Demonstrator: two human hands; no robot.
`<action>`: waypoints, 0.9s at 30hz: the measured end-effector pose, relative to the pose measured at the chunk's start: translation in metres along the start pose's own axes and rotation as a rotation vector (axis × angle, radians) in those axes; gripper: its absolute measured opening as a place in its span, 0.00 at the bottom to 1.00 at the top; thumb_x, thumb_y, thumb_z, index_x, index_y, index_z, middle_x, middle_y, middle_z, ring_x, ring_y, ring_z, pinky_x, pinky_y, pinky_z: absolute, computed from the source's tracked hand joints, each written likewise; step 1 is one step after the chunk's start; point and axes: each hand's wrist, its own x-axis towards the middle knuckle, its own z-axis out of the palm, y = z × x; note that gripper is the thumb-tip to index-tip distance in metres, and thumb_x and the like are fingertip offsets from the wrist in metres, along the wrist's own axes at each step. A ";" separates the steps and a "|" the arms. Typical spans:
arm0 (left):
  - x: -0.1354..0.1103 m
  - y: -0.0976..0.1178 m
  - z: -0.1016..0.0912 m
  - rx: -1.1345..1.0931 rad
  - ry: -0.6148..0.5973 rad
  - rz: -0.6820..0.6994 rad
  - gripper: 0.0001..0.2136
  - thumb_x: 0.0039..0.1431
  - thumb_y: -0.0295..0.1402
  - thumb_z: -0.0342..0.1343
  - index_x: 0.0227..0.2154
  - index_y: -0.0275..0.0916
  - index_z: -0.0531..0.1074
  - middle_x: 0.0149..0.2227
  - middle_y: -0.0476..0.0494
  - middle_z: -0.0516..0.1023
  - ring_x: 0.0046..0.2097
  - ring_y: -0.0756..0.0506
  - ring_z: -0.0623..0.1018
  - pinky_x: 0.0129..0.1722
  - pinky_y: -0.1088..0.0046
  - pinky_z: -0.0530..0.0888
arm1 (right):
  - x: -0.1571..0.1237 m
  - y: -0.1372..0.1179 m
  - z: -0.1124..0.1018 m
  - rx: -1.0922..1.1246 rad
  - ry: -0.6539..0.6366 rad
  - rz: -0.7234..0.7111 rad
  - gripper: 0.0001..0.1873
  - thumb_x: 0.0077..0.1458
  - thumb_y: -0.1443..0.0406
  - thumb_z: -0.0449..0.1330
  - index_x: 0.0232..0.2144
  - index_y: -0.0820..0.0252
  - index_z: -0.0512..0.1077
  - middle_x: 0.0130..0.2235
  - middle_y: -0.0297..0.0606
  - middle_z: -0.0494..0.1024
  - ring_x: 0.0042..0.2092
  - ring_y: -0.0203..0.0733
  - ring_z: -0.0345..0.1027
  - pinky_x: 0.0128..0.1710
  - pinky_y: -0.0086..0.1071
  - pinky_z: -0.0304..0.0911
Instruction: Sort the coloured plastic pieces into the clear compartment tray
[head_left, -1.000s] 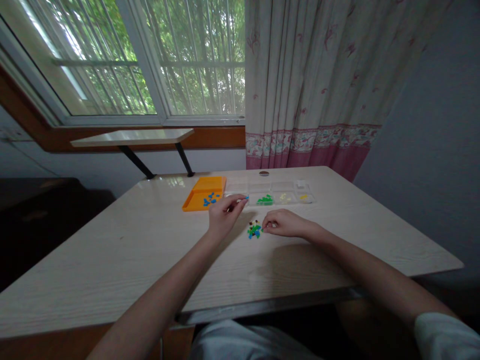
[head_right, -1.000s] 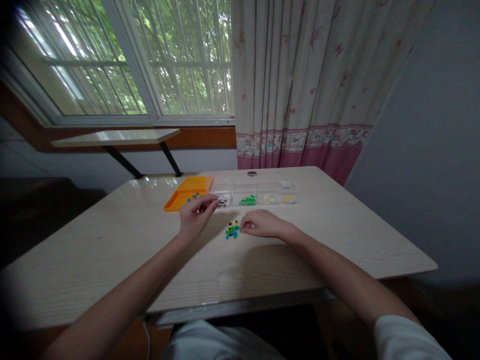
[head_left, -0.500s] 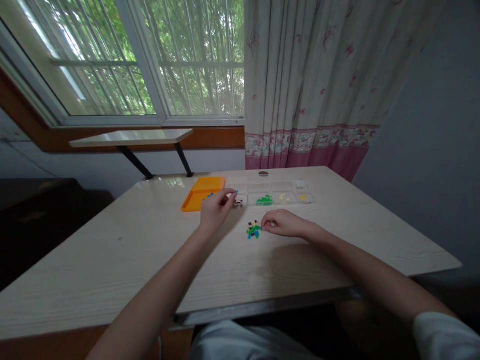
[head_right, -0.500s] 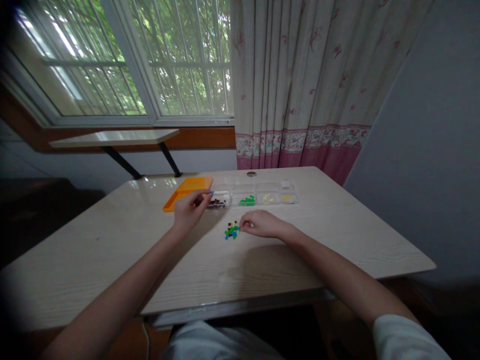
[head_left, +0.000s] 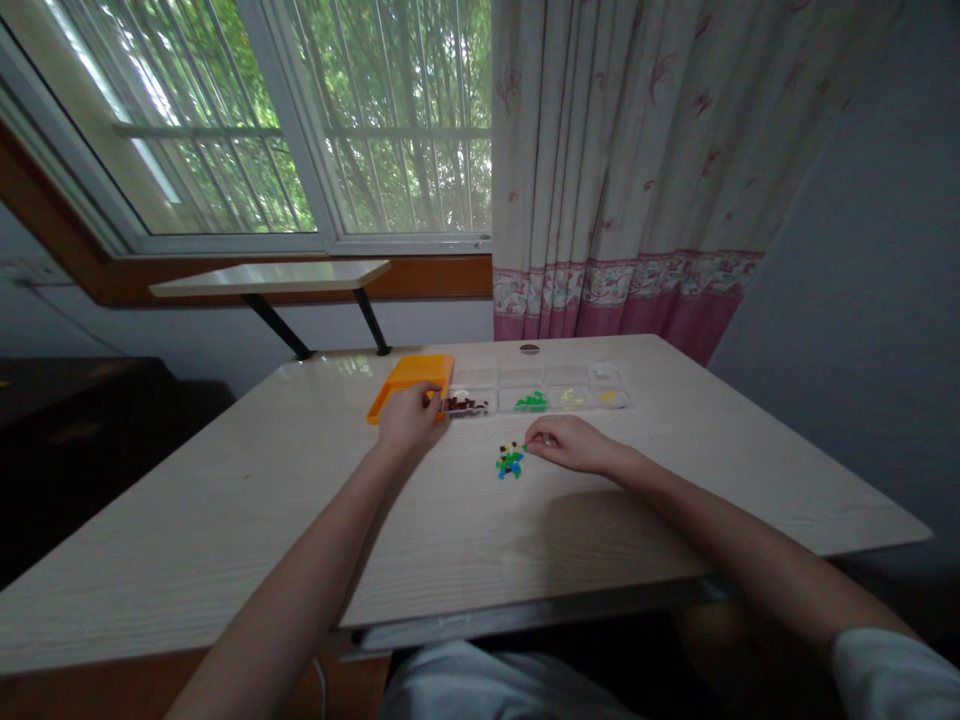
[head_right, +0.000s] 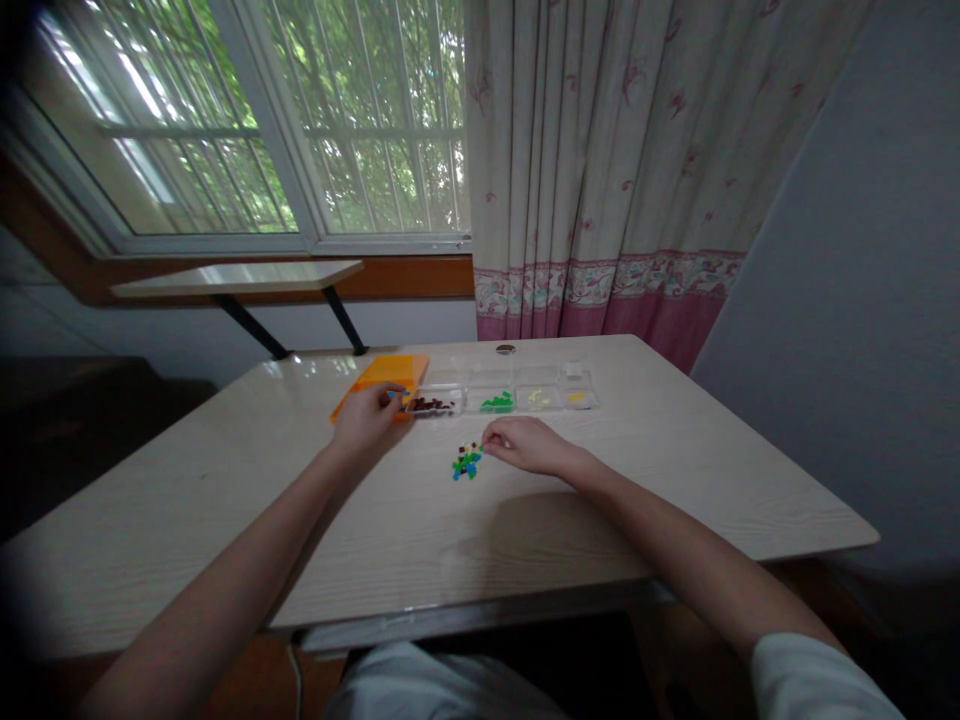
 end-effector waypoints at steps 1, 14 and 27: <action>-0.003 0.008 0.001 -0.053 -0.076 0.042 0.10 0.52 0.34 0.51 0.31 0.36 0.75 0.19 0.47 0.71 0.20 0.52 0.65 0.19 0.77 0.54 | 0.000 0.000 -0.001 -0.009 0.020 0.002 0.09 0.54 0.64 0.54 0.33 0.62 0.71 0.30 0.37 0.73 0.30 0.34 0.64 0.30 0.25 0.56; -0.035 0.076 0.014 -0.289 -0.415 0.263 0.11 0.51 0.39 0.54 0.29 0.37 0.75 0.15 0.52 0.65 0.19 0.55 0.62 0.20 0.80 0.55 | 0.001 -0.005 0.007 -0.138 0.164 -0.043 0.10 0.57 0.64 0.50 0.36 0.60 0.70 0.34 0.38 0.74 0.36 0.36 0.67 0.34 0.27 0.57; -0.038 0.075 0.017 -0.274 -0.370 0.260 0.07 0.49 0.32 0.54 0.30 0.37 0.75 0.15 0.54 0.65 0.19 0.55 0.63 0.20 0.82 0.56 | 0.002 -0.008 0.007 -0.130 0.192 -0.042 0.10 0.56 0.63 0.51 0.36 0.60 0.70 0.32 0.37 0.74 0.33 0.35 0.67 0.32 0.26 0.57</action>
